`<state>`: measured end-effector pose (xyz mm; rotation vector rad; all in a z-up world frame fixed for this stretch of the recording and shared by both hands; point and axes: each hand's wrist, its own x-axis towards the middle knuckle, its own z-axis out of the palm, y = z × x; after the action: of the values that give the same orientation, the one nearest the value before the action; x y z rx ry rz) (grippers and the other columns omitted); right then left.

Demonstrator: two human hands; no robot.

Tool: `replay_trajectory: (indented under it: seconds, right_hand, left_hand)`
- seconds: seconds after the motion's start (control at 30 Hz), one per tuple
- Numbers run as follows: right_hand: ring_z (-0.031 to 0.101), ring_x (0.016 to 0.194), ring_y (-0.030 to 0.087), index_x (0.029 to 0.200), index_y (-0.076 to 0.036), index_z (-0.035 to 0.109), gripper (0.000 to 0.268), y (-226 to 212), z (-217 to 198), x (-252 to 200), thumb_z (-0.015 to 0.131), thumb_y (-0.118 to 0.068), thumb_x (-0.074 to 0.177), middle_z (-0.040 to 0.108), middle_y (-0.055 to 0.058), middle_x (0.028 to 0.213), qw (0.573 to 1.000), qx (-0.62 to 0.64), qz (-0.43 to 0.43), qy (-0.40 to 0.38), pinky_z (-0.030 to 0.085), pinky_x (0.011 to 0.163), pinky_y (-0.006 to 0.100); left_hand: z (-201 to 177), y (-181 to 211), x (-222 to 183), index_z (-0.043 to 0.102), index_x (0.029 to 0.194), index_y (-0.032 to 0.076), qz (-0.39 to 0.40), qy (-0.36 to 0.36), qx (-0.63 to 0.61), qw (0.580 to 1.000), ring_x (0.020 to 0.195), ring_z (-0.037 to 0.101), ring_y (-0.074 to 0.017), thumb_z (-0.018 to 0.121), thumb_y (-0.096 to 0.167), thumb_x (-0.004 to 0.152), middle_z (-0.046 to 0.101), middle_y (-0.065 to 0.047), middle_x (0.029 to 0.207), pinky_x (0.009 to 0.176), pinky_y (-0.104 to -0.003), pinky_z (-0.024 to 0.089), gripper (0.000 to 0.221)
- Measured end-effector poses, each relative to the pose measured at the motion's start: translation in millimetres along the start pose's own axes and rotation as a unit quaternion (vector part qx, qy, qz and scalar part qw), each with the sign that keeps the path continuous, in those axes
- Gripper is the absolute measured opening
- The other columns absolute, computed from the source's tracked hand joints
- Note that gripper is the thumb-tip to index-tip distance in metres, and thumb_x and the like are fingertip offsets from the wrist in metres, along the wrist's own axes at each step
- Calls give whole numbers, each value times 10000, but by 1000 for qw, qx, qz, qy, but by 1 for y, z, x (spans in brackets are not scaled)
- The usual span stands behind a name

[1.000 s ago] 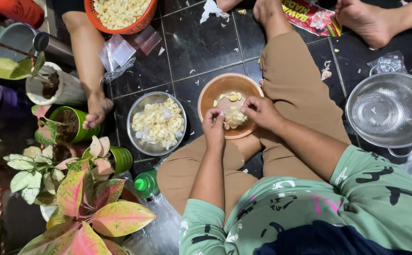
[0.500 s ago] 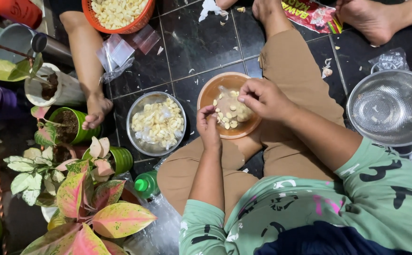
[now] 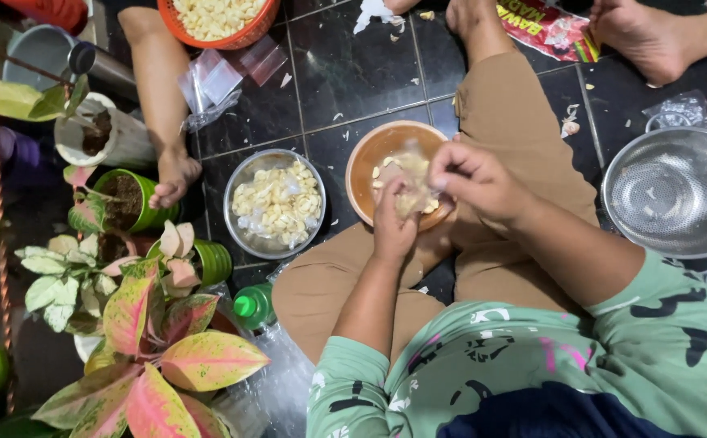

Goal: Bagging peeled garlic cloves into small plastic bags while sitting on the floor.

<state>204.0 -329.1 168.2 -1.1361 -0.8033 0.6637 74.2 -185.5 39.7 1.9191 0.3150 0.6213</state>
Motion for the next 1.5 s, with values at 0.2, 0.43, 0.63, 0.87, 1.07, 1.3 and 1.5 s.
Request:
replay_trajectory:
  seconds: [0.2,0.43,0.63,0.87,1.07,1.3,1.5]
  right_hand:
    - [634,528,117,1074,-81,545,118,57,-57,-11,606,-180,1056,627,91,726,964,30,106,242,537,452,227]
    - [664,651,135,1102,-61,602,103,138,-106,-31,636,-156,1079,642,98,831,955,-64,170,236,586,576,250]
    - [656,633,172,1061,-52,636,102,145,-100,-21,679,-143,1044,645,134,824,958,-119,157,206,561,549,266]
    - [537,667,80,983,-71,610,58,105,-84,-22,619,-80,1040,604,14,823,963,-73,192,172,468,637,193]
    - [540,658,87,971,-72,614,60,109,-88,-22,632,-85,1026,614,18,810,967,-72,182,161,466,632,198]
    - [541,653,84,981,-69,618,57,111,-89,-23,628,-97,1030,614,19,804,970,-72,175,151,461,622,190]
    - [536,654,81,964,-66,617,55,111,-89,-21,634,-81,1014,618,22,815,969,-61,182,153,456,625,185]
  left_hand:
    - [-20,29,-21,672,1258,174,-76,-70,-44,994,1083,711,-351,547,65,966,745,-148,1108,976,-451,550,335]
    - [-99,70,-95,552,1437,79,-84,61,-110,989,1265,619,-294,589,131,987,649,-201,1373,1061,-430,498,455]
    - [-197,1,-201,562,1436,26,57,303,336,890,923,602,-368,664,-19,925,620,-187,1103,850,-478,514,522]
    - [-187,-49,-280,448,1412,317,-443,-24,562,698,1070,577,-395,500,452,950,400,-149,1476,807,-479,587,484]
    - [-200,-60,-276,472,1388,89,-515,-106,490,695,1079,621,-404,576,430,908,517,-215,1357,889,-502,560,599]
    - [-219,24,-215,416,1527,432,-622,-214,429,620,1534,265,-401,606,335,930,122,-94,1724,1196,-500,384,634]
    - [-224,78,-201,665,1289,390,-545,-60,506,666,1029,717,-317,627,482,883,757,-14,1146,886,-443,579,418]
